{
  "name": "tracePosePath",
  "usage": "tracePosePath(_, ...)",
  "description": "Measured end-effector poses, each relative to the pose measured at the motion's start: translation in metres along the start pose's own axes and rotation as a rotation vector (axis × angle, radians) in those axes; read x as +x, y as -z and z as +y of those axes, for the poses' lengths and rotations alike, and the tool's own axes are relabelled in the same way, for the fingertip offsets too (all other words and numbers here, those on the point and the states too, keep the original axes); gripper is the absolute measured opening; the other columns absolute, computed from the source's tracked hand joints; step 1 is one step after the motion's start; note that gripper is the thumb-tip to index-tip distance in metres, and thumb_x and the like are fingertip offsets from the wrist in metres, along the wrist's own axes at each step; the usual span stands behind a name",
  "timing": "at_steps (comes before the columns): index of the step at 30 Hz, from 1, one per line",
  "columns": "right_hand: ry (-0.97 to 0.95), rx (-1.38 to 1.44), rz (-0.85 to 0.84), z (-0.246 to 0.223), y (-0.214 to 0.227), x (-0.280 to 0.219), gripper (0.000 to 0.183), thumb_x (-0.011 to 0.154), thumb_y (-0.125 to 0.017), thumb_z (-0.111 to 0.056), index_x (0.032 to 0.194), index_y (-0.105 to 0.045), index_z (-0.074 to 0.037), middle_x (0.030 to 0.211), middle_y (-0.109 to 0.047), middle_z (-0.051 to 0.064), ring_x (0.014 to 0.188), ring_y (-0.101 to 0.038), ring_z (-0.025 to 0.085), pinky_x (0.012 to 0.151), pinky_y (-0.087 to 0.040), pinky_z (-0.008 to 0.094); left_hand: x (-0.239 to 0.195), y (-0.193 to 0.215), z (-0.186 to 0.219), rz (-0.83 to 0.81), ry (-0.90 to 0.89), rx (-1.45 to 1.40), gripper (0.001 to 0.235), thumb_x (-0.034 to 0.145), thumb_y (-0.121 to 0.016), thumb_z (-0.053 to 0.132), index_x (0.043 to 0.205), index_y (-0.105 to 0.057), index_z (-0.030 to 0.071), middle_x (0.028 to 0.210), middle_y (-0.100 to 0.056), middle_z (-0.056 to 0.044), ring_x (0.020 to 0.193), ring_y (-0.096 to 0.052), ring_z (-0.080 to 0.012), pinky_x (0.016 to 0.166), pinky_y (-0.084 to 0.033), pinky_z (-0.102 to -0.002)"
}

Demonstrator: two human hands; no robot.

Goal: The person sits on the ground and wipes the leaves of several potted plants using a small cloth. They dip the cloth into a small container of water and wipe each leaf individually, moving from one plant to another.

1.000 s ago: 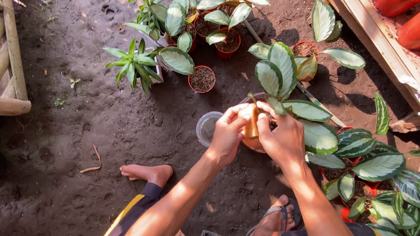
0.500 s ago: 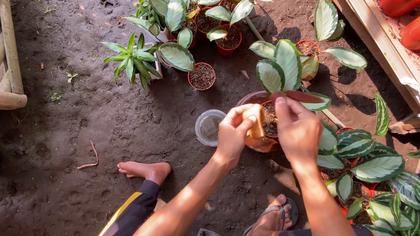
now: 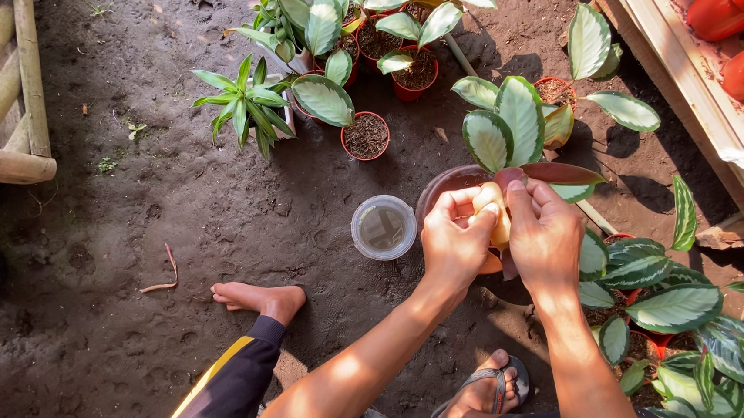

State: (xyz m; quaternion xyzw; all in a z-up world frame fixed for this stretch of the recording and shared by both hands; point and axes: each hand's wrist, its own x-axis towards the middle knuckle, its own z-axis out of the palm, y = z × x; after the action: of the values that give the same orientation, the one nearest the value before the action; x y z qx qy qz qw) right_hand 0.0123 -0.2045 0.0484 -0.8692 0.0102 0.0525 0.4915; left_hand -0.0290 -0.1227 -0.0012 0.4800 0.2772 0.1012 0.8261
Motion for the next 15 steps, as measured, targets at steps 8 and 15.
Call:
tracePosePath(8,0.110,0.089,-0.010,-0.001,0.000,0.000,0.036,0.108,-0.056,-0.030,0.106,-0.074,0.001,0.079,-0.070,0.003,0.073,-0.057,0.006,0.067,-0.051,0.027,-0.003,0.008,0.013,0.069,-0.202,0.039,0.029,0.094,-0.072,0.012,0.119,-0.066,-0.003,0.105,-0.076,-0.012,0.090,-0.072,-0.0127,0.079,-0.061,-0.026)
tracePosePath(15,0.120,0.012,-0.058,-0.006,0.000,-0.003,0.040,0.107,-0.052,-0.034,0.124,-0.072,-0.004,0.095,-0.078,0.009,0.087,-0.064,0.010,0.079,-0.052,0.030,0.009,0.003,-0.002,0.061,-0.095,0.092,0.034,0.092,-0.072,0.012,0.122,-0.067,-0.003,0.107,-0.076,-0.011,0.090,-0.071,-0.0111,0.081,-0.060,-0.027)
